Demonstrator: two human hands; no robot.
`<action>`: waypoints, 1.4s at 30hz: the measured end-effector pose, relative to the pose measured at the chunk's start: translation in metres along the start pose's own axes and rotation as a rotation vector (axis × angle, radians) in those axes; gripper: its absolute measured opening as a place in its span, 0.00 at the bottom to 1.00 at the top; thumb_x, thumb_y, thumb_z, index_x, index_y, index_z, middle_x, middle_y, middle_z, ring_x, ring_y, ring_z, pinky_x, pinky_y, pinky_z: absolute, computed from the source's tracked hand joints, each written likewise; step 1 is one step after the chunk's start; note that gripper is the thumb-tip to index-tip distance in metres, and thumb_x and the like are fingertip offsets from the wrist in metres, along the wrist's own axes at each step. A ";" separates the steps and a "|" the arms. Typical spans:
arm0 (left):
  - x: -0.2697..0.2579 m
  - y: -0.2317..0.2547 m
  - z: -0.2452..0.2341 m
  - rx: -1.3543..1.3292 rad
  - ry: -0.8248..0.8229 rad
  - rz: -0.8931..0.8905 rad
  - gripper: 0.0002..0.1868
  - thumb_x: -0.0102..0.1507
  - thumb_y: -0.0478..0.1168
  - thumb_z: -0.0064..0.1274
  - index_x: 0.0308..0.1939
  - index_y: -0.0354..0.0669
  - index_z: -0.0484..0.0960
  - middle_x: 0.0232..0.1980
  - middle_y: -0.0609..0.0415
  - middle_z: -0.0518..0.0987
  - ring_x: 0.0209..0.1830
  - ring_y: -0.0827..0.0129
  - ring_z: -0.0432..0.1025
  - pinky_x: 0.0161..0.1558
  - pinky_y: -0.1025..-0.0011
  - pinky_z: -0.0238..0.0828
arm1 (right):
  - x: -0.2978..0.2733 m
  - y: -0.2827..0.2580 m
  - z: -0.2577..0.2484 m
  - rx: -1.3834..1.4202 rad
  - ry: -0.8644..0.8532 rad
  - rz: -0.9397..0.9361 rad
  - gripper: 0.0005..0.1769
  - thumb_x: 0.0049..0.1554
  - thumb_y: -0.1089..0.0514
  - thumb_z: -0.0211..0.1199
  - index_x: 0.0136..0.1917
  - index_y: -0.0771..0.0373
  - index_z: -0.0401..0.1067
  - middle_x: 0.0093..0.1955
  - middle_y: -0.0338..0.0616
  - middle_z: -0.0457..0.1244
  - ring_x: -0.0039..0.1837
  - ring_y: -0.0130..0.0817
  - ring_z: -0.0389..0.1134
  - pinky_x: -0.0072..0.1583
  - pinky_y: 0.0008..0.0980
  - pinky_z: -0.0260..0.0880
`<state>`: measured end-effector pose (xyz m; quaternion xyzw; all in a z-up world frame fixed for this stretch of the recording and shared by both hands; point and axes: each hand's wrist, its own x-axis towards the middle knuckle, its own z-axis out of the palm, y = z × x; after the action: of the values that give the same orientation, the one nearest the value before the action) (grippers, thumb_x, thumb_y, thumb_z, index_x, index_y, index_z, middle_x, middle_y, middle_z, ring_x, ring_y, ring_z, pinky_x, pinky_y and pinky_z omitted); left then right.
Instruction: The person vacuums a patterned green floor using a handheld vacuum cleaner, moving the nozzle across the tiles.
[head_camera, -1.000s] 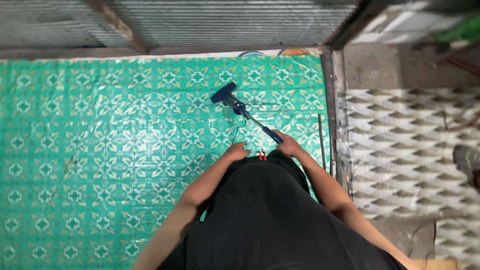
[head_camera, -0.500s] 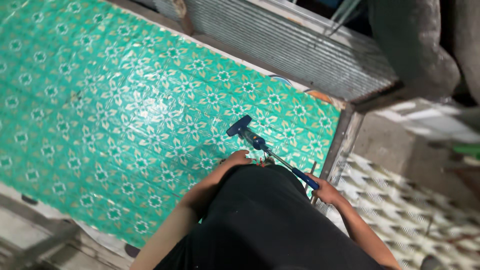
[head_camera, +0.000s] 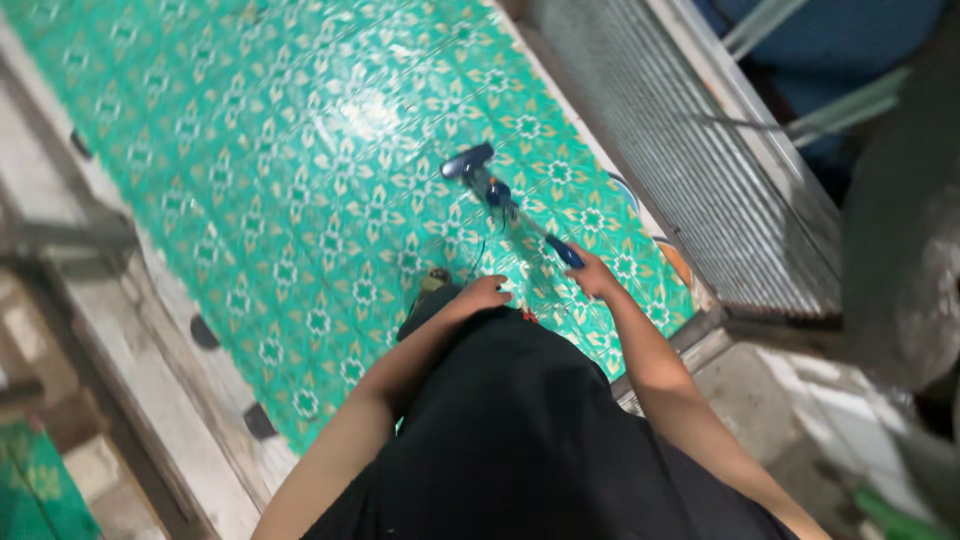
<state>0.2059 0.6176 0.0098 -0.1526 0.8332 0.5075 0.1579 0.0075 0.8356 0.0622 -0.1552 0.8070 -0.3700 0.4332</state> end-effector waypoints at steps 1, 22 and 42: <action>-0.006 0.000 0.000 -0.008 0.036 -0.042 0.38 0.57 0.57 0.58 0.65 0.36 0.76 0.59 0.36 0.80 0.60 0.48 0.77 0.60 0.59 0.72 | 0.016 -0.011 0.002 -0.019 -0.028 -0.007 0.44 0.51 0.63 0.69 0.78 0.43 0.61 0.29 0.40 0.61 0.23 0.30 0.58 0.28 0.36 0.58; 0.055 -0.042 -0.114 -0.041 0.094 -0.301 0.40 0.57 0.61 0.58 0.68 0.42 0.74 0.60 0.41 0.81 0.61 0.49 0.75 0.62 0.58 0.70 | -0.027 -0.043 -0.062 -0.130 -0.127 0.262 0.49 0.49 0.69 0.61 0.80 0.36 0.57 0.25 0.40 0.55 0.22 0.31 0.54 0.26 0.35 0.53; 0.056 -0.077 -0.160 -0.211 0.270 -0.415 0.39 0.56 0.59 0.59 0.66 0.42 0.76 0.55 0.40 0.83 0.55 0.50 0.78 0.56 0.58 0.74 | 0.297 -0.214 0.075 0.063 -0.172 0.026 0.44 0.56 0.55 0.65 0.81 0.42 0.51 0.29 0.42 0.58 0.26 0.33 0.58 0.27 0.38 0.58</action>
<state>0.1700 0.4357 -0.0058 -0.4023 0.7400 0.5234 0.1290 -0.1173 0.4865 0.0188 -0.1620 0.7567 -0.3749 0.5104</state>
